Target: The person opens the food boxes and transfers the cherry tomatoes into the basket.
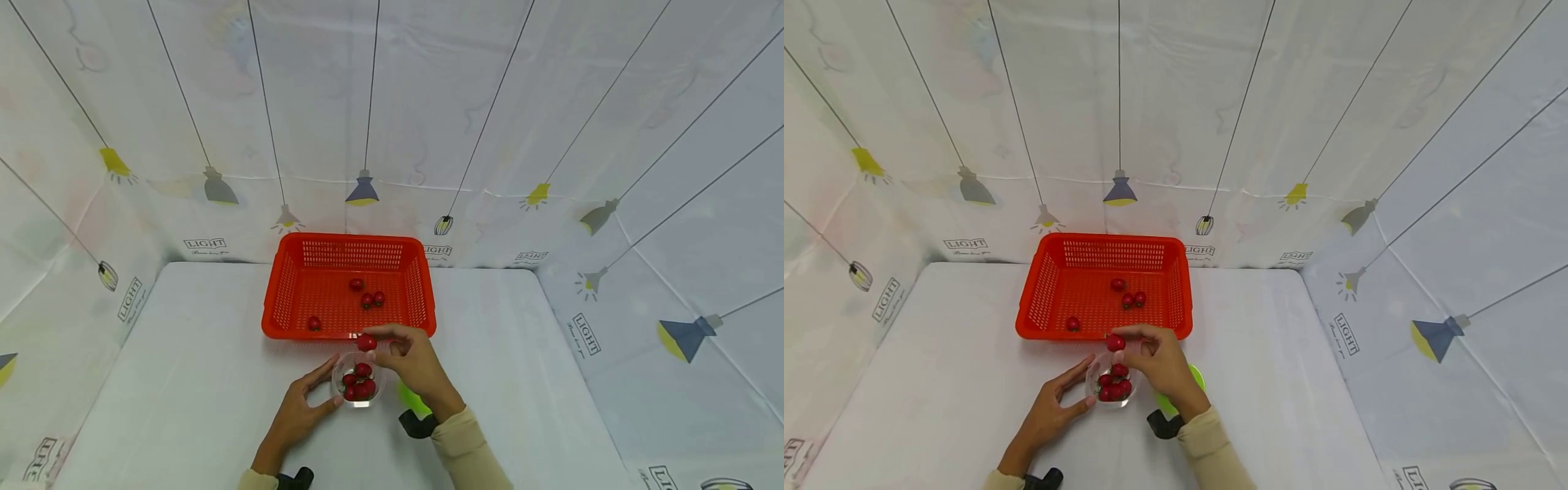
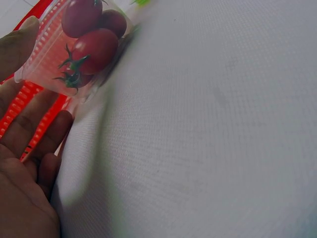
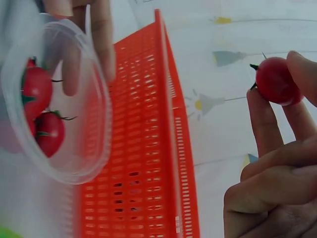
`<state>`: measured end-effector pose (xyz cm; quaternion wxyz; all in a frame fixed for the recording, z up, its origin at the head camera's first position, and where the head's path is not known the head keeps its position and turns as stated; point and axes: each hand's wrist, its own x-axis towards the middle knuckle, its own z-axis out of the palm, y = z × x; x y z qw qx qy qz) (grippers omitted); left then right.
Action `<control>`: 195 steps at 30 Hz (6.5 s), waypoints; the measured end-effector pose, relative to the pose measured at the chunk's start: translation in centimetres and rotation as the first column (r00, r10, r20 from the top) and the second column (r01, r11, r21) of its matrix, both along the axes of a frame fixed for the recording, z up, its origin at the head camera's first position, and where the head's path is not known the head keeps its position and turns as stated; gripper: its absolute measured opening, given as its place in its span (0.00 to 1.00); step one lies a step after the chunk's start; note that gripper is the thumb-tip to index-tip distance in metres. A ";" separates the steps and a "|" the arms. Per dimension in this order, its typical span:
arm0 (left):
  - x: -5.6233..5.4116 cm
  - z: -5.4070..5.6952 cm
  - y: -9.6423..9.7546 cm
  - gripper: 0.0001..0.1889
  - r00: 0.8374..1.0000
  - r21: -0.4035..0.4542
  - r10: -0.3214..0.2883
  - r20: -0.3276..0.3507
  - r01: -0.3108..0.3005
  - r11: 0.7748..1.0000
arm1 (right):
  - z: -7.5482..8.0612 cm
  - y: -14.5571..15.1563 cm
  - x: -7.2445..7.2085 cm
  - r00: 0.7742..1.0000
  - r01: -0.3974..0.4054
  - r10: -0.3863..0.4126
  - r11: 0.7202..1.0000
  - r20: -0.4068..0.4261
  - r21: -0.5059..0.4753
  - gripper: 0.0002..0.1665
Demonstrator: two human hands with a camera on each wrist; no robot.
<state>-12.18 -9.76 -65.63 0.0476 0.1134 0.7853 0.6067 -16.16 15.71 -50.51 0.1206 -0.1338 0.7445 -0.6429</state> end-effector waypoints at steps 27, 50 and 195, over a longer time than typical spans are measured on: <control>0.2 0.5 0.0 0.38 1.000 -0.003 0.012 0.028 -0.012 1.000 | 3.9 -0.8 -7.6 0.995 0.014 -0.006 0.997 -0.103 0.078 0.20; 0.4 0.9 0.0 0.37 0.999 0.007 0.022 0.045 -0.023 1.000 | 1.6 -3.9 -14.8 0.996 -0.088 0.090 0.961 0.006 0.264 0.22; 0.3 0.3 0.1 0.38 1.000 0.016 0.002 0.002 -0.002 1.000 | -5.3 0.0 0.7 0.965 -0.128 0.244 0.752 -0.092 0.647 0.16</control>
